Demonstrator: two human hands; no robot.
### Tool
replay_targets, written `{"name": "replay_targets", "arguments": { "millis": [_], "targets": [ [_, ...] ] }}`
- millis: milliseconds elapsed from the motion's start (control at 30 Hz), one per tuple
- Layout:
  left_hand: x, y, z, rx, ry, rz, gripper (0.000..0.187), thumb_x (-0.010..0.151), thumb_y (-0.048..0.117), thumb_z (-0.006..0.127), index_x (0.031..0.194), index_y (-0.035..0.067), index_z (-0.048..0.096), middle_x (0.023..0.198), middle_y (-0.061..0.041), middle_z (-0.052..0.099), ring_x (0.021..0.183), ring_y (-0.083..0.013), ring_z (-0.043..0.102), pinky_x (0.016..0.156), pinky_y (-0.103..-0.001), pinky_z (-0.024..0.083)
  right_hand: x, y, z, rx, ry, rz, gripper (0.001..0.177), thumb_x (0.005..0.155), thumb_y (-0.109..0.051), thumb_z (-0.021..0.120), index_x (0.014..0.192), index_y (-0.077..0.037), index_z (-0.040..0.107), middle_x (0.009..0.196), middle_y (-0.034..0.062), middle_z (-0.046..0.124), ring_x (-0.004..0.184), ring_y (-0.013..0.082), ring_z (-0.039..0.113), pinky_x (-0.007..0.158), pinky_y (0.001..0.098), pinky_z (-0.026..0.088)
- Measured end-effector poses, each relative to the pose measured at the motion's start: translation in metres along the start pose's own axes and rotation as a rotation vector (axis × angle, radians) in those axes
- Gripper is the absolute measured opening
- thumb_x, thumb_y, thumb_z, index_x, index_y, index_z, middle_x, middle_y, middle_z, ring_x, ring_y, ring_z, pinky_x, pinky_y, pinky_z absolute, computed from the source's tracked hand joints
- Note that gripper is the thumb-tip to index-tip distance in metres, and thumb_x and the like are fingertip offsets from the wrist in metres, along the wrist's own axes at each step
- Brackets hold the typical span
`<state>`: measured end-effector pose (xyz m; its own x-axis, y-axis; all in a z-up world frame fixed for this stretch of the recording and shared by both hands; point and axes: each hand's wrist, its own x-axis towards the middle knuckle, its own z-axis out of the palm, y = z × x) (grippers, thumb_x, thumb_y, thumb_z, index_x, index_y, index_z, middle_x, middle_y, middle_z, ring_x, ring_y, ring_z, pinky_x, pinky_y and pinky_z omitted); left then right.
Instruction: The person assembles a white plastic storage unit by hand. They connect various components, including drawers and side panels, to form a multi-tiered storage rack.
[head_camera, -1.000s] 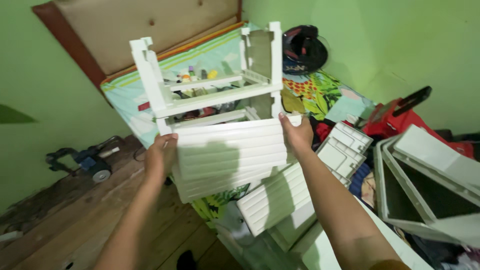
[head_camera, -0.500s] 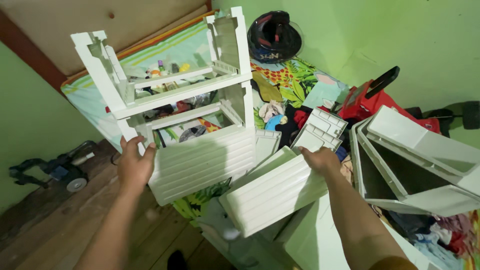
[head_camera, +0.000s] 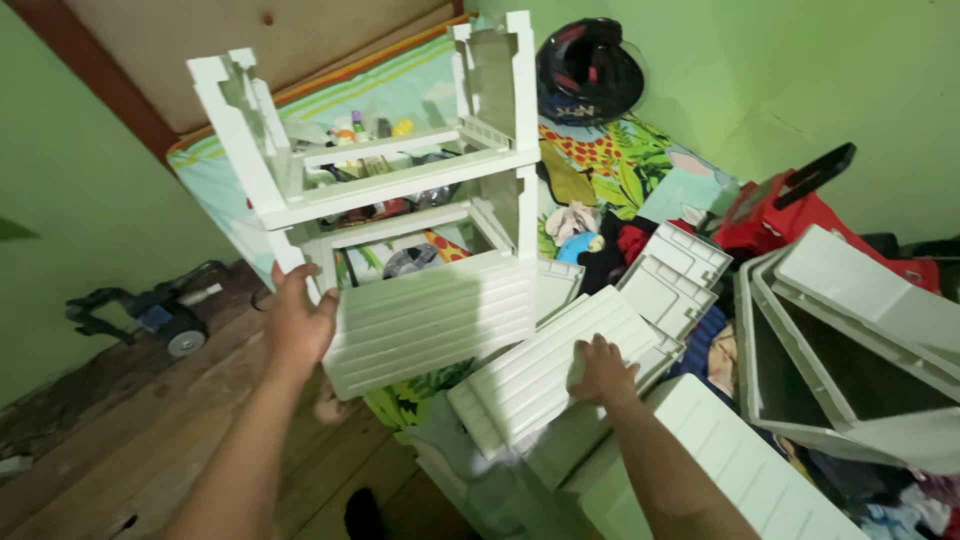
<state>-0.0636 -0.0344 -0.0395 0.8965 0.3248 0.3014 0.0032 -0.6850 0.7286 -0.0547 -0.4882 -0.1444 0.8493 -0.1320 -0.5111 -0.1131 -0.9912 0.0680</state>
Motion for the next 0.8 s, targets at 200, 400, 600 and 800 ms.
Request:
{"name": "replay_targets", "arguments": {
  "millis": [200,400,600,800],
  "targets": [
    [0.007,0.007,-0.003,0.048,-0.053,-0.012,0.054,0.083,0.006,0.073,0.131,0.004,0.048,0.158,-0.021,0.039,0.120,-0.0458,0.059,0.094,-0.049,0.050,0.035,-0.038,-0.011,0.366,0.283,-0.116,0.103,0.076,-0.060,0.082,0.150,-0.003,0.037,0.156,0.0195,0.038,0.141,0.0374,0.042,0.112,0.0552,0.041],
    [0.011,-0.037,0.024,-0.135,0.029,-0.143,0.081,0.089,-0.001,0.070,0.152,0.000,0.019,0.138,-0.032,0.053,0.120,-0.0441,0.062,0.097,-0.048,0.049,0.076,-0.100,-0.072,0.871,0.576,-0.350,0.086,0.085,-0.053,0.076,0.141,0.006,0.045,0.122,0.0277,0.064,0.112,0.0405,0.063,0.094,0.0445,0.048],
    [0.014,-0.076,0.048,-0.155,0.032,-0.397,0.059,0.093,0.019,0.068,0.139,-0.001,0.037,0.126,-0.032,0.063,0.113,-0.0468,0.063,0.095,-0.050,0.049,0.107,-0.116,-0.092,1.245,0.262,-0.214,0.060,0.095,-0.048,0.064,0.121,0.005,0.065,0.098,0.0159,0.072,0.085,0.0256,0.066,0.075,0.0379,0.053],
    [0.012,-0.054,0.042,0.143,-0.042,-0.403,0.052,0.097,0.035,0.062,0.130,-0.004,0.052,0.105,-0.032,0.070,0.099,-0.0483,0.067,0.089,-0.054,0.051,0.115,-0.124,-0.097,0.951,0.501,-0.063,0.064,0.087,-0.043,0.077,0.119,0.009,0.061,0.102,0.0248,0.070,0.094,0.0336,0.068,0.084,0.0396,0.052]
  ]
}}
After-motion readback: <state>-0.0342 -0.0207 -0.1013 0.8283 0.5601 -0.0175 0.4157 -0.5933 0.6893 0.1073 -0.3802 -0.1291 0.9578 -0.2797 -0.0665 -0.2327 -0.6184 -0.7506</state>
